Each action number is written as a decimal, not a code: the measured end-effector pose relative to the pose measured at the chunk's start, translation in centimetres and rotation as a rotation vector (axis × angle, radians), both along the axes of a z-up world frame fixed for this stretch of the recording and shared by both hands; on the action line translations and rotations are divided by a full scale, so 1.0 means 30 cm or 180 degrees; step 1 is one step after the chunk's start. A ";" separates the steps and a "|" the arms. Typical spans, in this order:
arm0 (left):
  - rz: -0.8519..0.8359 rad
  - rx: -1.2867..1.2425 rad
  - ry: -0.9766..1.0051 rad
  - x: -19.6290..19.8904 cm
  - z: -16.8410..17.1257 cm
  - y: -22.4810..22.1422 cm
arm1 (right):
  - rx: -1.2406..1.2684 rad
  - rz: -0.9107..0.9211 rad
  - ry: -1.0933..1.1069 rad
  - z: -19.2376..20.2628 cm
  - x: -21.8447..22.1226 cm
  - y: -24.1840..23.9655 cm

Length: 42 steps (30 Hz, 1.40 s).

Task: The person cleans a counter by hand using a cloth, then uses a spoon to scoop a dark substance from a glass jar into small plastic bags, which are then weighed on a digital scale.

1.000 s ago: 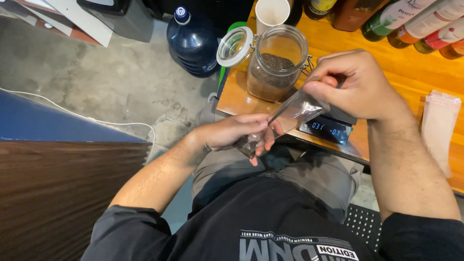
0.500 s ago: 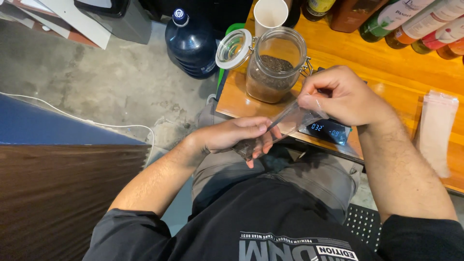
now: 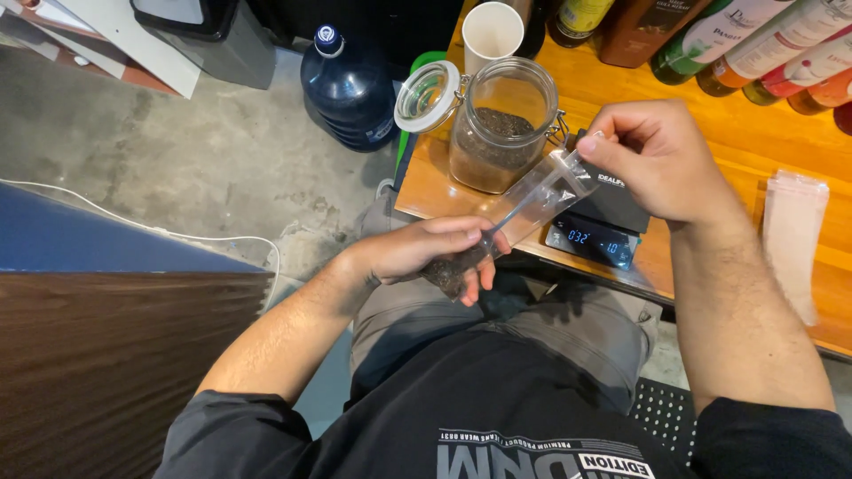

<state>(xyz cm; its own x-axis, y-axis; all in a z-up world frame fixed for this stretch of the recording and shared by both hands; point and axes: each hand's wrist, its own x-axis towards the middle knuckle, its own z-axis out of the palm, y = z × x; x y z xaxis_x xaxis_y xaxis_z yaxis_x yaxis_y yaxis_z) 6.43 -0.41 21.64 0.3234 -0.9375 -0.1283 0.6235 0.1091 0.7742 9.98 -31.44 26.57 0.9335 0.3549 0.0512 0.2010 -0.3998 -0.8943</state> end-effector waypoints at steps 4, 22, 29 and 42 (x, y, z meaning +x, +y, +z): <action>-0.0062 0.0012 0.0171 0.001 -0.014 0.004 | 0.0057 -0.0047 0.0071 -0.012 0.010 -0.009; 0.0218 0.0120 0.0150 -0.015 0.002 0.003 | -0.0024 -0.0312 -0.0217 -0.042 -0.001 0.016; 0.0319 -0.0070 0.0310 -0.036 -0.091 -0.021 | 0.0189 0.0557 0.0139 -0.027 -0.015 0.093; 0.0411 -0.0083 0.0178 -0.041 -0.101 -0.017 | 0.0857 -0.0027 0.0706 -0.082 0.003 0.095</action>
